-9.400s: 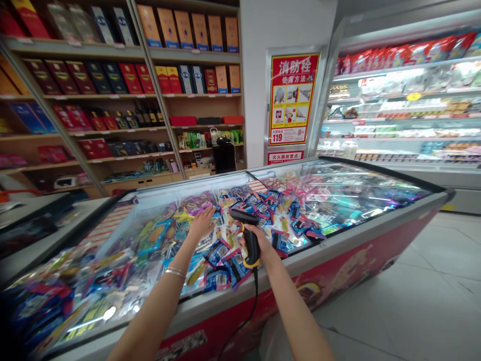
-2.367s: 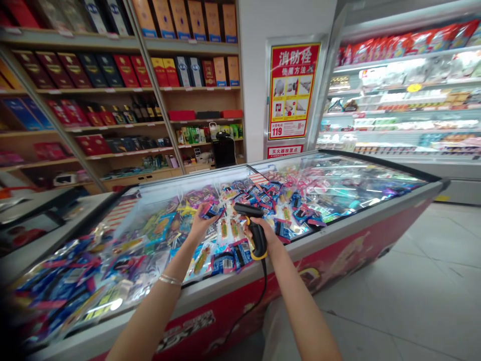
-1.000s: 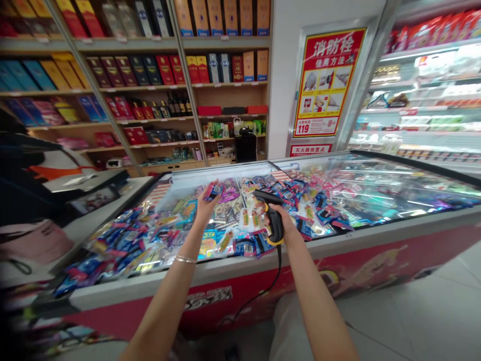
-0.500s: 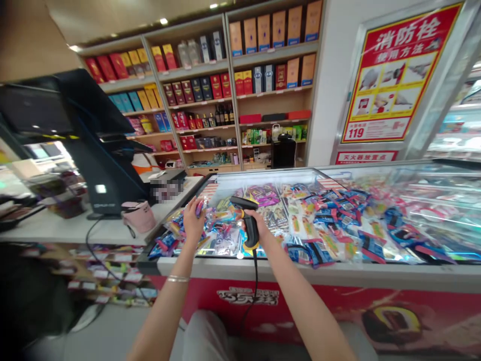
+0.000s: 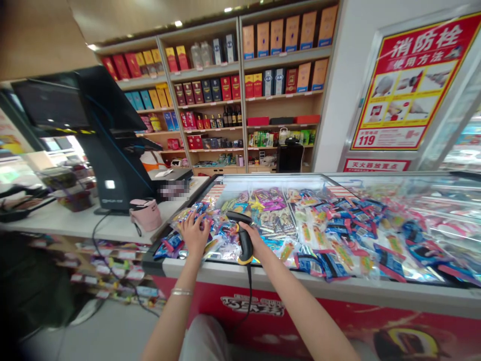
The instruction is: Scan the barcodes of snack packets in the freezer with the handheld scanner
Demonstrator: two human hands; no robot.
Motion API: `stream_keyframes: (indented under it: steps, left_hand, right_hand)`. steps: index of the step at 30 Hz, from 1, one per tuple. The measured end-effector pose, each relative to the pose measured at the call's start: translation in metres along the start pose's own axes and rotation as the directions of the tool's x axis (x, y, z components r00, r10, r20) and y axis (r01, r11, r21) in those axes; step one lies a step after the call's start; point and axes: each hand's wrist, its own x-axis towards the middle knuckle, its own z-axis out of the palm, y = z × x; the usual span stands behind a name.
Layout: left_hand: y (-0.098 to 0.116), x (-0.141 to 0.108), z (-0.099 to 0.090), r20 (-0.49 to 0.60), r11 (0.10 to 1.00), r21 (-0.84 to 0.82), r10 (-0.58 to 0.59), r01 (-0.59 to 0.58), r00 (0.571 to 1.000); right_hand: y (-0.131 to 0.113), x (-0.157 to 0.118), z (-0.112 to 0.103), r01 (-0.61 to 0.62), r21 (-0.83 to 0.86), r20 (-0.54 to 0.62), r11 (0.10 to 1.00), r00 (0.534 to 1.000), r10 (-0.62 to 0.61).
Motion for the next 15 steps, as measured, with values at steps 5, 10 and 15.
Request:
stream_keyframes:
  steps: [5,10,15]
  left_hand:
    - [-0.0026,-0.0012,0.0012,-0.085,0.999,-0.039,-0.015,0.012,0.996]
    - [-0.0021,-0.0007,0.0004,-0.108,0.998,-0.058,-0.014,0.008,0.994]
    - [-0.001,0.0042,-0.0028,-0.147,0.996,-0.083,-0.034,0.022,0.989]
  right_hand:
    - [-0.0043,-0.0045,0.006,-0.015,0.076,-0.055,0.997,0.998,0.019]
    - [-0.0081,-0.0051,0.0057,-0.088,0.155,-0.043,0.984,0.995,0.095]
    - [-0.0094,-0.0082,0.0032,-0.044,0.113,-0.088,0.993,0.995,0.054]
